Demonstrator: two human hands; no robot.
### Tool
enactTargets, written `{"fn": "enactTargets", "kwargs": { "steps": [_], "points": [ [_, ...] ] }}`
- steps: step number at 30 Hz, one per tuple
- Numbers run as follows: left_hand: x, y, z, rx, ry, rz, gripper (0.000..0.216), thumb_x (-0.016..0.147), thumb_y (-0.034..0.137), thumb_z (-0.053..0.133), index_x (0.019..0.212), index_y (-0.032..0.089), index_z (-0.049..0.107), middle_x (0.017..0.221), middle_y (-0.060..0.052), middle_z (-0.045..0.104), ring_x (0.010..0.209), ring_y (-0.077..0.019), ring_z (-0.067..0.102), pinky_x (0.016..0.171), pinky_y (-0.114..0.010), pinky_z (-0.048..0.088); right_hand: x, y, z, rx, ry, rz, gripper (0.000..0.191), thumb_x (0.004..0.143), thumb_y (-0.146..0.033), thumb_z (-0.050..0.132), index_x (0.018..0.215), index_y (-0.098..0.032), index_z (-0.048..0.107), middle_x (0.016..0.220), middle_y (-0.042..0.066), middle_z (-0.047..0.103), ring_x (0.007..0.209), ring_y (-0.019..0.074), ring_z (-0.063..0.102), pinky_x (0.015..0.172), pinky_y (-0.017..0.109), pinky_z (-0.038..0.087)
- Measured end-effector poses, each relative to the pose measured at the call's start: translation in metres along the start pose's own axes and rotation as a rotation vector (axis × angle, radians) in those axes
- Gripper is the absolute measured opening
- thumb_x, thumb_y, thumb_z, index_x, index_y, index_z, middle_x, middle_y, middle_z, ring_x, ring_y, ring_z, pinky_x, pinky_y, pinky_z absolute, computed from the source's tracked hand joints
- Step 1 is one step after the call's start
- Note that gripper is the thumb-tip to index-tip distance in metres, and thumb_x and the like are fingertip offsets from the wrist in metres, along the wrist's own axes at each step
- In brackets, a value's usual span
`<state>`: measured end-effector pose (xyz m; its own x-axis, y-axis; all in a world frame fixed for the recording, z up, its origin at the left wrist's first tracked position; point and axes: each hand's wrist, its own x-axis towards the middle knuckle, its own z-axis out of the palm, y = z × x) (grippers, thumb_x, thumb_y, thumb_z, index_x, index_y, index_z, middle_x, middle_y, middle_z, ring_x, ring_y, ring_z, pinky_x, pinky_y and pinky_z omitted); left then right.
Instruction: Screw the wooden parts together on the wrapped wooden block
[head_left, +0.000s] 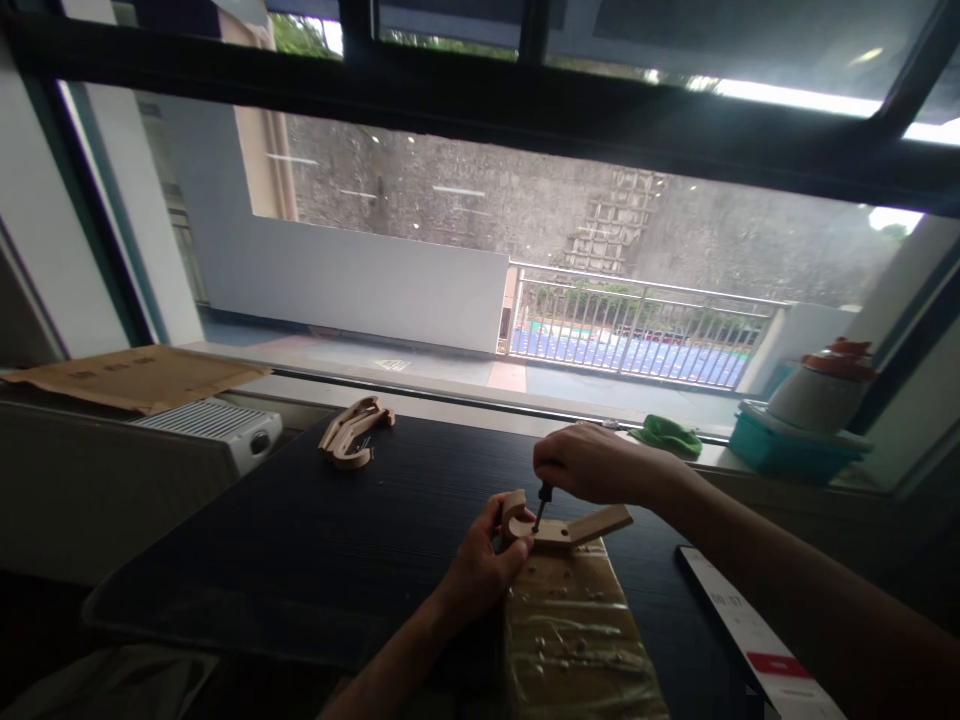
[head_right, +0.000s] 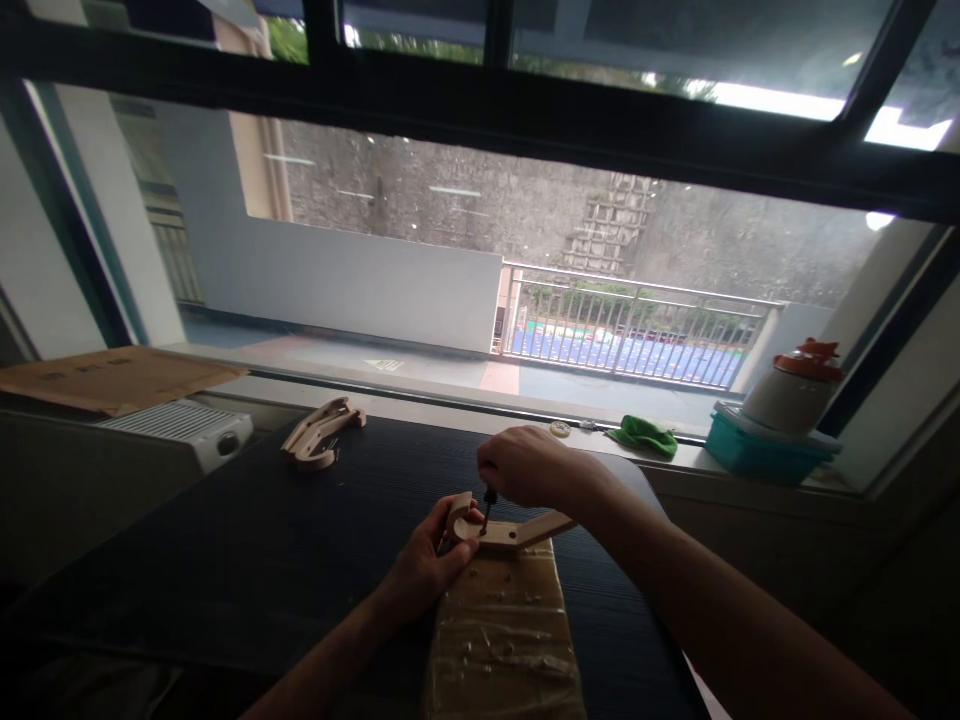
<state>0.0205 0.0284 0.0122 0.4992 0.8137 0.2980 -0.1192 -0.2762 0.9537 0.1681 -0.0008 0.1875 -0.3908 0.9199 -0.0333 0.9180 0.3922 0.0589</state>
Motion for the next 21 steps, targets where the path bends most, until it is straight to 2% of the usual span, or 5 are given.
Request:
{"fn": "enactTargets", "kwargs": {
  "steps": [4, 8, 11, 14, 21],
  "points": [
    [0.000, 0.001, 0.001, -0.007, 0.031, -0.004, 0.042, 0.073, 0.022, 0.058, 0.113, 0.019, 0.046, 0.098, -0.005, 0.059, 0.086, -0.0154, 0.054, 0.079, -0.027, 0.044, 0.003, 0.001, 0.009, -0.036, 0.032, 0.056, 0.032, 0.088, -0.035, 0.039, 0.083, -0.018, 0.064, 0.074, 0.004, 0.064, 0.067, 0.0128, 0.054, 0.058, 0.024, 0.033],
    [-0.002, -0.001, 0.002, 0.031, 0.092, 0.043, 0.061, 0.072, 0.022, 0.059, 0.128, 0.021, 0.036, 0.108, -0.007, 0.055, 0.097, -0.0183, 0.054, 0.085, -0.032, 0.043, 0.003, -0.002, 0.005, -0.027, 0.025, 0.106, 0.033, 0.089, -0.038, 0.037, 0.084, -0.018, 0.064, 0.075, 0.004, 0.065, 0.064, 0.0126, 0.054, 0.055, 0.024, 0.032],
    [-0.002, -0.004, 0.001, 0.119, 0.188, 0.137, 0.056, 0.072, 0.022, 0.061, 0.125, 0.024, 0.044, 0.115, -0.007, 0.053, 0.106, -0.0205, 0.051, 0.093, -0.035, 0.039, 0.000, -0.003, -0.005, 0.070, -0.043, 0.094, 0.027, 0.085, -0.039, 0.045, 0.091, -0.022, 0.064, 0.079, 0.002, 0.065, 0.062, 0.0106, 0.053, 0.052, 0.022, 0.031],
    [-0.002, -0.008, 0.000, 0.185, 0.201, 0.237, 0.046, 0.075, 0.020, 0.059, 0.120, 0.025, 0.051, 0.114, -0.006, 0.055, 0.105, -0.0208, 0.051, 0.096, -0.036, 0.038, 0.000, -0.004, -0.010, 0.119, -0.078, 0.039, 0.023, 0.083, -0.035, 0.048, 0.091, -0.024, 0.066, 0.079, 0.000, 0.066, 0.062, 0.0092, 0.052, 0.053, 0.021, 0.031],
    [-0.001, -0.007, -0.002, 0.202, 0.141, 0.246, 0.045, 0.079, 0.020, 0.055, 0.124, 0.024, 0.049, 0.109, -0.007, 0.056, 0.100, -0.0200, 0.055, 0.094, -0.037, 0.041, 0.006, 0.004, 0.007, 0.096, 0.064, 0.058, 0.028, 0.085, -0.034, 0.043, 0.082, -0.019, 0.067, 0.073, 0.002, 0.064, 0.060, 0.0094, 0.050, 0.054, 0.022, 0.031]
  ]
}}
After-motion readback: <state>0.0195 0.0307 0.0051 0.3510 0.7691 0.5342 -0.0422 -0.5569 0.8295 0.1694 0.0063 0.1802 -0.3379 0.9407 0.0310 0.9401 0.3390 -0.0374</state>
